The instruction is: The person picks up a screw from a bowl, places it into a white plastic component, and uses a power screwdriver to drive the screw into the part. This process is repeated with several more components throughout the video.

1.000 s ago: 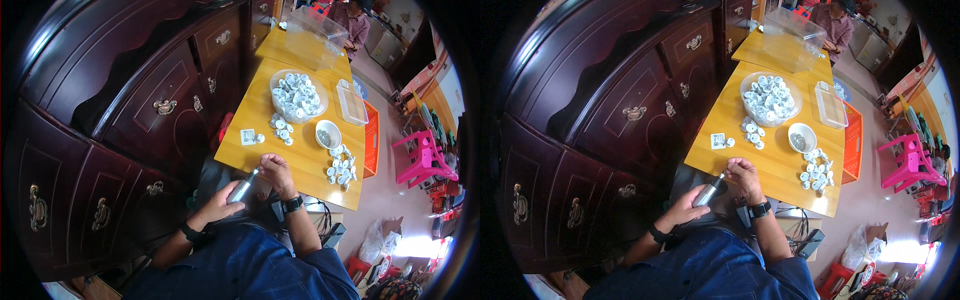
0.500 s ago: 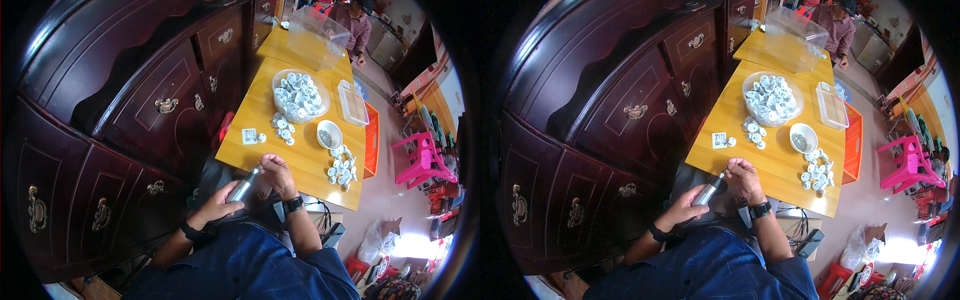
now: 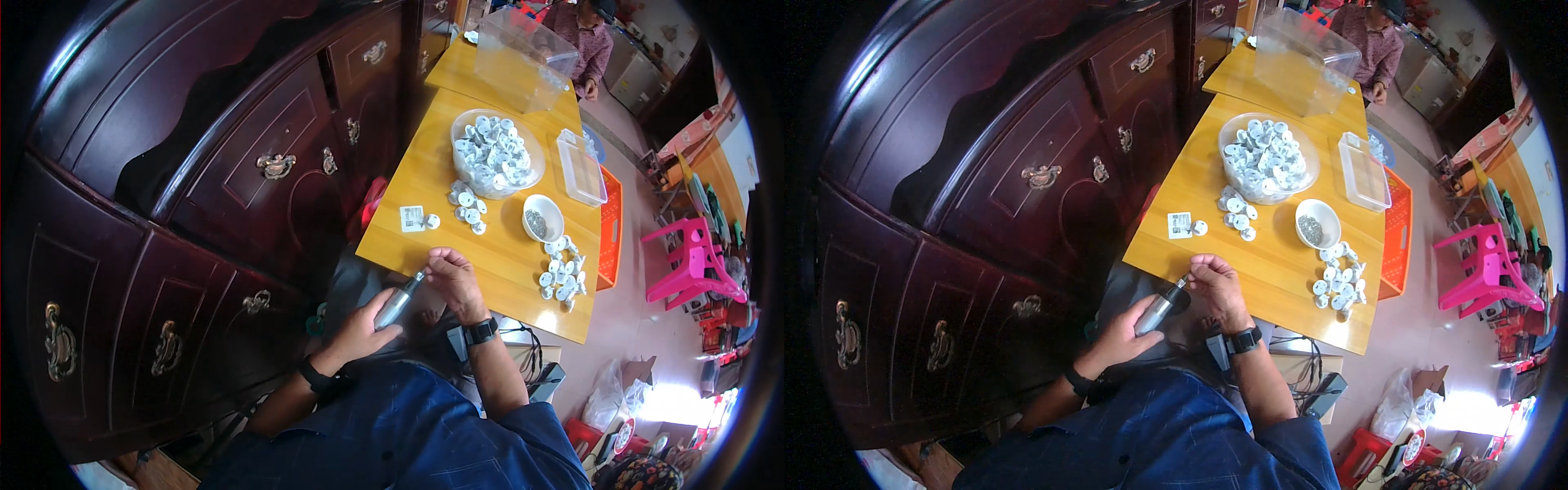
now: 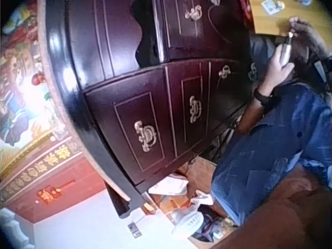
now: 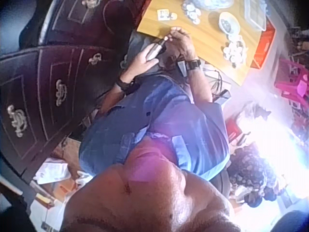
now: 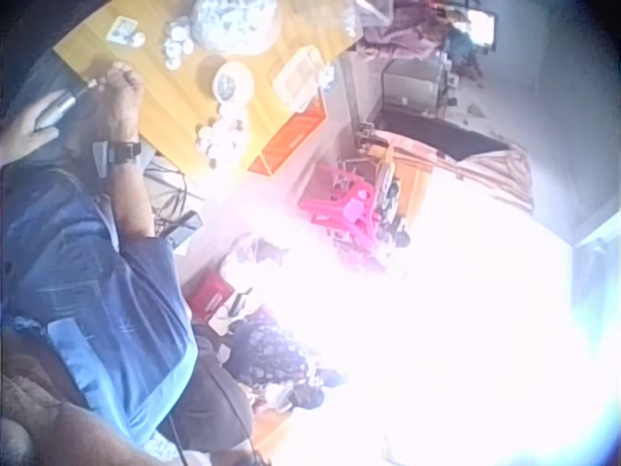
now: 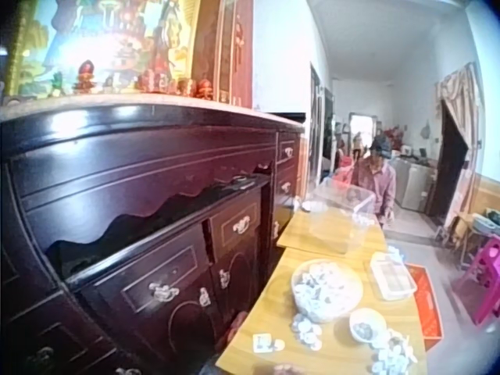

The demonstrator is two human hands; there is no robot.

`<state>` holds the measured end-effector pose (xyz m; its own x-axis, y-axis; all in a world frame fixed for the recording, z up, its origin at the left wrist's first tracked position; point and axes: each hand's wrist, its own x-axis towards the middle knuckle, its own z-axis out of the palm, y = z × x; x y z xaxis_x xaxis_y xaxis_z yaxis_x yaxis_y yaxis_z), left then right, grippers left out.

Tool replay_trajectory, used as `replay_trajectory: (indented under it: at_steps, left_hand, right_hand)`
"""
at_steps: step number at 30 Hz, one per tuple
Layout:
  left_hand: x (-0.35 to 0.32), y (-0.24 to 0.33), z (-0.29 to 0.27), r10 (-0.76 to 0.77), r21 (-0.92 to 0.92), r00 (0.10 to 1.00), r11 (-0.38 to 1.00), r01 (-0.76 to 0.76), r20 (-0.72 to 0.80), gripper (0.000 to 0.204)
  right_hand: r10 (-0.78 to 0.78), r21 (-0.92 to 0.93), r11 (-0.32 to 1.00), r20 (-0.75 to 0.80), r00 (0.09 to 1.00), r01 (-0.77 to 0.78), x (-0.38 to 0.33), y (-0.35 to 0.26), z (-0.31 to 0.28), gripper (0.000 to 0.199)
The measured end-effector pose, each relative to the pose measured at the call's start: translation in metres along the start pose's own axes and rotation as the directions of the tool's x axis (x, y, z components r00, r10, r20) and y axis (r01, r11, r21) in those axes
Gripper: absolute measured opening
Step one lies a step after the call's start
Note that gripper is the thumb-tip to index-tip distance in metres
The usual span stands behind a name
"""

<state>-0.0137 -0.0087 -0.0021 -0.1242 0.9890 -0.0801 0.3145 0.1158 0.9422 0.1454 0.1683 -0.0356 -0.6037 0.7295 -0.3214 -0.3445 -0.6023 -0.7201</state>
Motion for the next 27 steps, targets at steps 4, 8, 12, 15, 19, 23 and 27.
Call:
replay_trajectory:
  at_steps: [4, 8, 12, 15, 19, 23, 27]
  left_hand:
    - [0.000, -0.011, -0.005, 0.159, 0.049, 0.987, 0.986, -0.158, -0.008, 0.065]
    - [-0.001, -0.011, -0.011, -0.095, -0.427, 0.964, 0.883, 0.197, 0.249, 0.063]
    - [0.000, -0.010, -0.012, -0.067, -0.511, 0.953, 0.832, 0.216, 0.294, 0.063]
    - [0.000, -0.004, -0.012, -0.090, -0.440, 0.960, 0.875, 0.203, 0.264, 0.063]
    - [0.000, -0.002, -0.012, -0.072, -0.362, 0.978, 0.922, 0.140, 0.195, 0.063]
    - [0.000, -0.002, -0.013, -0.106, -0.319, 0.984, 0.936, 0.149, 0.146, 0.064]
    - [0.000, -0.005, -0.014, -0.093, -0.294, 0.988, 0.947, 0.127, 0.126, 0.064]
  right_hand:
    - [-0.042, -0.051, 0.998, 0.020, 0.999, 0.043, -0.002, 0.000, 0.002, 0.010]
    - [-0.063, 0.022, 0.998, 0.107, 0.992, 0.061, -0.005, -0.001, 0.005, 0.010]
    - [-0.069, 0.063, 0.996, 0.111, 0.991, 0.062, -0.005, 0.002, 0.006, 0.010]
    - [-0.070, 0.049, 0.997, 0.114, 0.991, 0.065, -0.004, 0.002, 0.004, 0.012]
    - [-0.029, -0.047, 0.998, 0.093, 0.995, 0.033, -0.005, -0.005, 0.013, 0.020]
    - [-0.098, -0.211, 0.972, 0.031, 0.995, 0.103, 0.006, -0.014, 0.009, 0.024]
    - [-0.247, -0.510, 0.833, 0.003, 0.969, 0.213, 0.028, -0.021, -0.010, 0.022]
